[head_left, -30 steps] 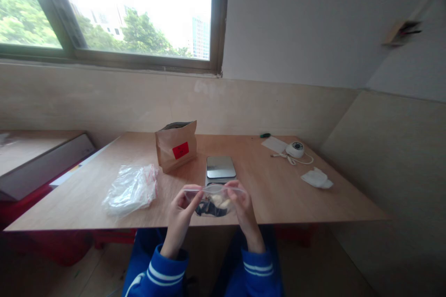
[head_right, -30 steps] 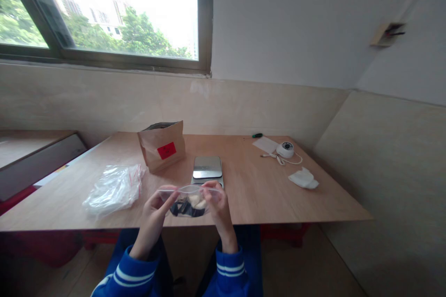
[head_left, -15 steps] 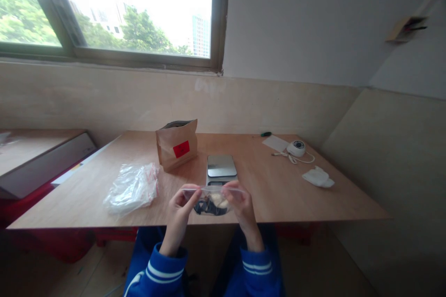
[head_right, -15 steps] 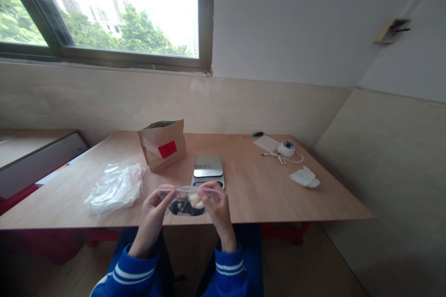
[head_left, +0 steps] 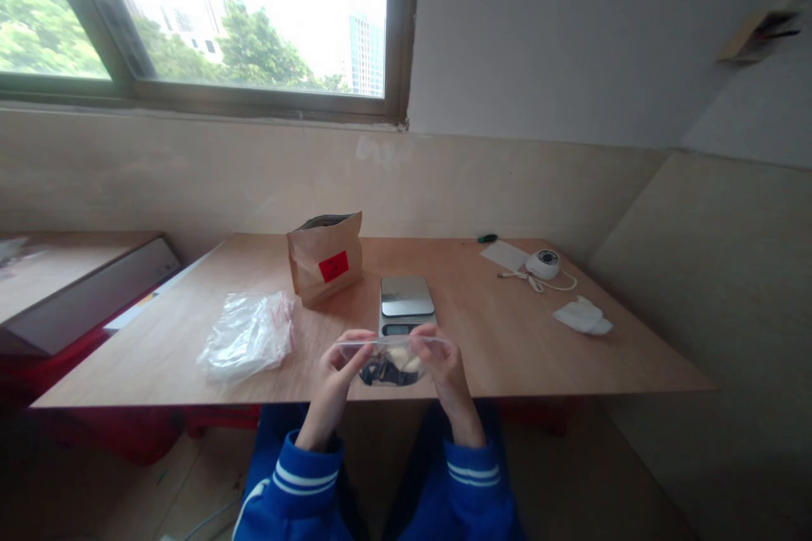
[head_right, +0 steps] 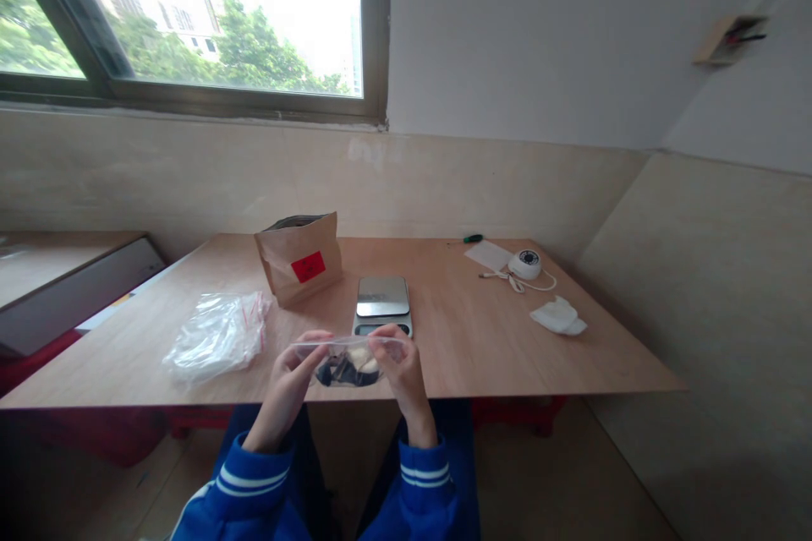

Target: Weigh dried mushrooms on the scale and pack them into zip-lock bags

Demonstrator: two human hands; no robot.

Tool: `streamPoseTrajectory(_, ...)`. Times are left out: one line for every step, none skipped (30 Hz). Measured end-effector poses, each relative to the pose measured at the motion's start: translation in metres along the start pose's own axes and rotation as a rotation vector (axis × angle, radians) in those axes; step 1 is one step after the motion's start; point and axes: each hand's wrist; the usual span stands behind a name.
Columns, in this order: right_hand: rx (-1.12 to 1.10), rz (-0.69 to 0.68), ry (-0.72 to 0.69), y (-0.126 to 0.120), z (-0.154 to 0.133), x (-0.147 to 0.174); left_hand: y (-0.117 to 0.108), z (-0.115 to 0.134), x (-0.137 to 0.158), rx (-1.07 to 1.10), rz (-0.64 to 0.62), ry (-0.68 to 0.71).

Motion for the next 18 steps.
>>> streamPoseTrajectory(-0.013,-0.042,0.021,-0.001,-0.001,0.001,-0.001,-0.001,0.000,0.003,-0.033,-0.006)
streamPoseTrajectory(-0.025,-0.080,0.040,-0.001,-0.003,0.001,-0.002,-0.002,-0.001,0.003,-0.055,-0.009)
streamPoseTrajectory(-0.035,-0.110,0.055,-0.001,-0.004,0.001,-0.003,-0.002,-0.002,0.003,-0.068,-0.010)
streamPoseTrajectory(-0.042,-0.136,0.066,-0.001,-0.005,0.001,-0.003,-0.003,-0.002,0.003,-0.073,-0.009)
streamPoseTrajectory(-0.044,-0.154,0.070,0.000,-0.006,0.001,-0.004,-0.003,-0.003,0.003,-0.073,-0.006)
streamPoseTrajectory(-0.040,-0.164,0.068,0.001,-0.007,0.000,-0.005,-0.003,-0.004,0.001,-0.070,-0.003)
streamPoseTrajectory(-0.030,-0.167,0.063,0.002,-0.006,-0.002,-0.005,-0.003,-0.005,-0.005,-0.064,0.001)
streamPoseTrajectory(-0.017,-0.162,0.056,0.004,-0.006,-0.003,-0.006,-0.003,-0.005,-0.014,-0.056,0.005)
streamPoseTrajectory(-0.002,-0.153,0.049,0.006,-0.005,-0.005,-0.007,-0.002,-0.006,-0.023,-0.043,0.012)
streamPoseTrajectory(0.012,-0.137,0.041,0.008,-0.004,-0.007,-0.008,-0.002,-0.006,-0.032,-0.028,0.021)
streamPoseTrajectory(0.024,-0.120,0.031,0.010,-0.003,-0.008,-0.008,-0.001,-0.006,-0.043,-0.012,0.033)
streamPoseTrajectory(0.036,-0.104,0.020,0.012,-0.001,-0.010,-0.008,-0.001,-0.005,-0.057,0.004,0.045)
streamPoseTrajectory(0.052,-0.086,0.006,0.014,0.000,-0.011,-0.008,0.000,-0.005,-0.078,0.023,0.058)
streamPoseTrajectory(0.071,-0.066,-0.010,0.016,0.000,-0.012,-0.007,0.000,-0.004,-0.104,0.047,0.067)
streamPoseTrajectory(0.095,-0.043,-0.031,0.018,0.001,-0.013,-0.006,0.000,-0.004,-0.130,0.077,0.073)
streamPoseTrajectory(0.120,-0.016,-0.055,0.019,0.002,-0.013,-0.005,-0.001,-0.004,-0.153,0.107,0.075)
streamPoseTrajectory(0.142,0.010,-0.077,0.020,0.002,-0.014,-0.004,-0.001,-0.004,-0.166,0.137,0.076)
streamPoseTrajectory(0.156,0.033,-0.094,0.020,0.003,-0.014,-0.003,-0.002,-0.004,-0.170,0.165,0.074)
Point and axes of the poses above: each hand's wrist, its own x-axis away from the middle knuckle, its own y-axis out of the palm, z = x × y, and after that the axes turned 3 degrees about -x, right-handed
